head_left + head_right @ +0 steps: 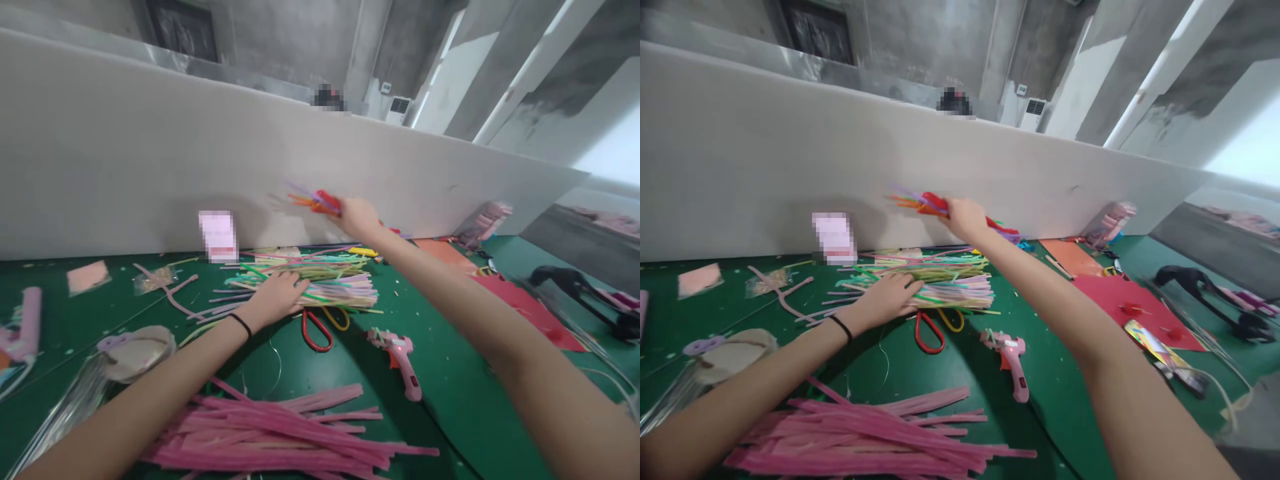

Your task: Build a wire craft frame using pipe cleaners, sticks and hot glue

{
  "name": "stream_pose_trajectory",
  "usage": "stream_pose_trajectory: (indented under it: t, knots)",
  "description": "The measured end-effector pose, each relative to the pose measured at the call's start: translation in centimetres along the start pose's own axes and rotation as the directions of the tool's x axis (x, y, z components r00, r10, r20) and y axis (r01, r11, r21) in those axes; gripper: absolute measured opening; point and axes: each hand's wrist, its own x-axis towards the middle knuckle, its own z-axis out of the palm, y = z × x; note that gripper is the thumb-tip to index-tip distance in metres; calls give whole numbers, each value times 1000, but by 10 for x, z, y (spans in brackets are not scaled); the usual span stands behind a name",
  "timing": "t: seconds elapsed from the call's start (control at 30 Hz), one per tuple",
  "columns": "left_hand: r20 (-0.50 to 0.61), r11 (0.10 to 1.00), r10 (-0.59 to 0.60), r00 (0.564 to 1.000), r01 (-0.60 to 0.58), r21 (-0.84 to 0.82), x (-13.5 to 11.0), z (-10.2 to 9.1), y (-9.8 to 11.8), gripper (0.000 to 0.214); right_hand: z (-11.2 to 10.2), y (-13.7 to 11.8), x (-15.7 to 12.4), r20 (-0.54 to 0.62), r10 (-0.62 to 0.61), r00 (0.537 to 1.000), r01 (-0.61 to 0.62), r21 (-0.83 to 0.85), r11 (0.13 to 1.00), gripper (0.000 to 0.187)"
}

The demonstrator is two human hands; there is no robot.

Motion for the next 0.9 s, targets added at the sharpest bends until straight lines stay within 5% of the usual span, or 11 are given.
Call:
stream_pose_trajectory:
  t: [0.2,0.4,0.53,0.63,0.73,0.9]
  knots:
    - [-76,986,31,997,-18,166,-12,5,27,34,66,-58,40,247,-78,966,87,-24,996,30]
    - [-64,980,10,998,3,200,-16,4,33,31,116,-75,56,321,-228,919,217,70,974,50]
    - [-59,981,14,998,-2,195,-17,3,34,32,122,-76,47,253,-321,913,296,131,946,60]
    - [-66,983,2,998,10,182,-18,5,35,32,118,-75,37,196,-410,891,372,205,905,42]
    - [-65,986,-5,998,15,168,-18,6,35,33,118,-71,29,232,-491,840,420,297,858,25]
    - [-53,988,0,999,8,154,-18,5,34,33,127,-57,23,278,-532,800,414,387,824,28]
